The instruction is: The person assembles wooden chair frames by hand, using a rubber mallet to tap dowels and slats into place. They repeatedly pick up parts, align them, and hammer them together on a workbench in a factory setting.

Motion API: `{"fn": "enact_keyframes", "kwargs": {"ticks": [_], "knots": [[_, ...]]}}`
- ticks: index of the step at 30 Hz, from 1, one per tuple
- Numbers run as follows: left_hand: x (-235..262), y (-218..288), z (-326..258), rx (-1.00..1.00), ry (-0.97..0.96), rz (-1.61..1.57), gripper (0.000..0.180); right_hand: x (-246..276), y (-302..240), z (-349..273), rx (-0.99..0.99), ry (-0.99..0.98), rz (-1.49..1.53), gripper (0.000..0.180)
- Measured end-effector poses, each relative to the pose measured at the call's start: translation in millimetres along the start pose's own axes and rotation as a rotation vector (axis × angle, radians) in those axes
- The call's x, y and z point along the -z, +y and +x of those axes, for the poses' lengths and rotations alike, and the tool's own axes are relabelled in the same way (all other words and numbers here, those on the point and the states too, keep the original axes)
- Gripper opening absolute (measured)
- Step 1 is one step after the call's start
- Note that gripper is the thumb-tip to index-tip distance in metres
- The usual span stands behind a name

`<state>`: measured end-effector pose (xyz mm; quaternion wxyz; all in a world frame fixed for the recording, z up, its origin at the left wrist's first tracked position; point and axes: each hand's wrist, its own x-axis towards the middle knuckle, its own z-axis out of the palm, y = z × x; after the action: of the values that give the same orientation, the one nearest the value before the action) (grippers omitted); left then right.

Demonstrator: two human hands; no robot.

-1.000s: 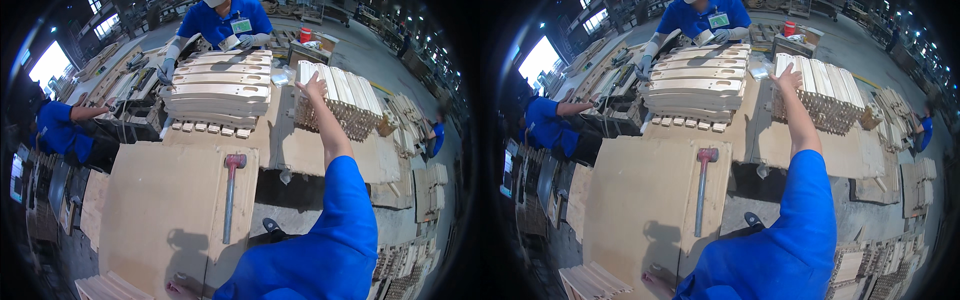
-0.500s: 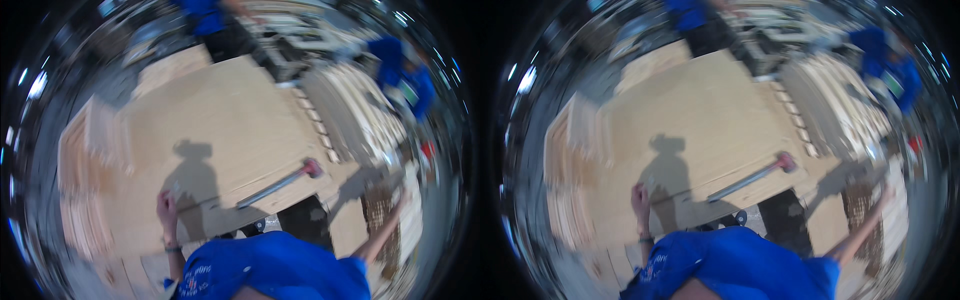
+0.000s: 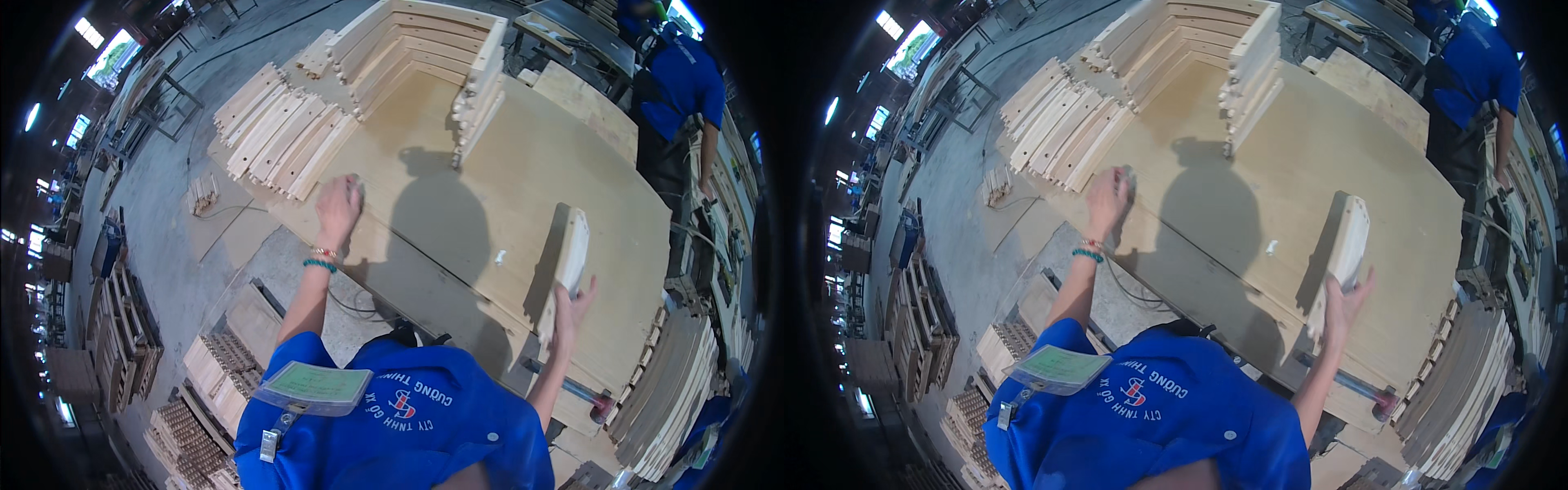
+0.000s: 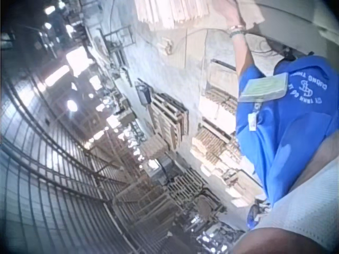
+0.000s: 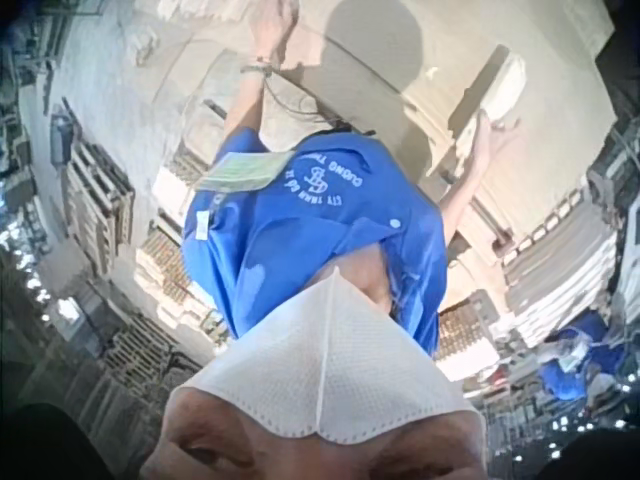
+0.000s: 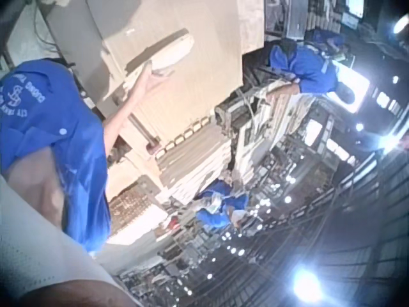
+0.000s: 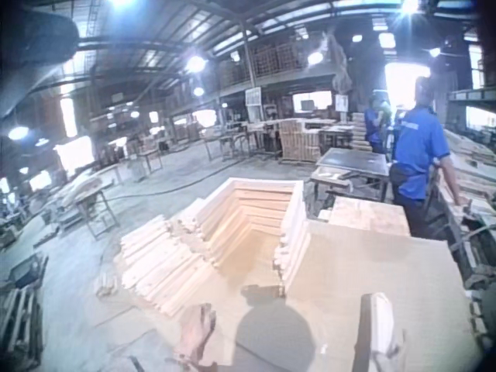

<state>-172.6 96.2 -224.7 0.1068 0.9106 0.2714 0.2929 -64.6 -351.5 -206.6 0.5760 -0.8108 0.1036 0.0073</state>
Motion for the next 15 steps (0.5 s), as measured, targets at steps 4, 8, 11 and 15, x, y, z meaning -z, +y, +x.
{"fn": "enact_keyframes", "kwargs": {"ticks": [4,8,11,15], "knots": [[-3.8,-79.7,54.7,0.030,0.003,0.343,0.027,-89.2,-11.5,-5.5,0.147,-0.013,-0.742,0.091],[-27.0,-97.9,91.0,0.138,-0.154,0.373,0.033,-113.0,-1.3,-30.6,0.340,-0.079,-0.610,0.092],[-23.5,-105.5,97.6,0.132,-0.207,0.272,0.040,-89.6,2.3,-45.5,0.180,-0.153,-0.257,0.080],[8.7,-97.1,50.5,0.424,-0.351,-0.573,0.044,-24.5,15.7,-64.1,0.270,0.022,-0.494,0.080]]}}
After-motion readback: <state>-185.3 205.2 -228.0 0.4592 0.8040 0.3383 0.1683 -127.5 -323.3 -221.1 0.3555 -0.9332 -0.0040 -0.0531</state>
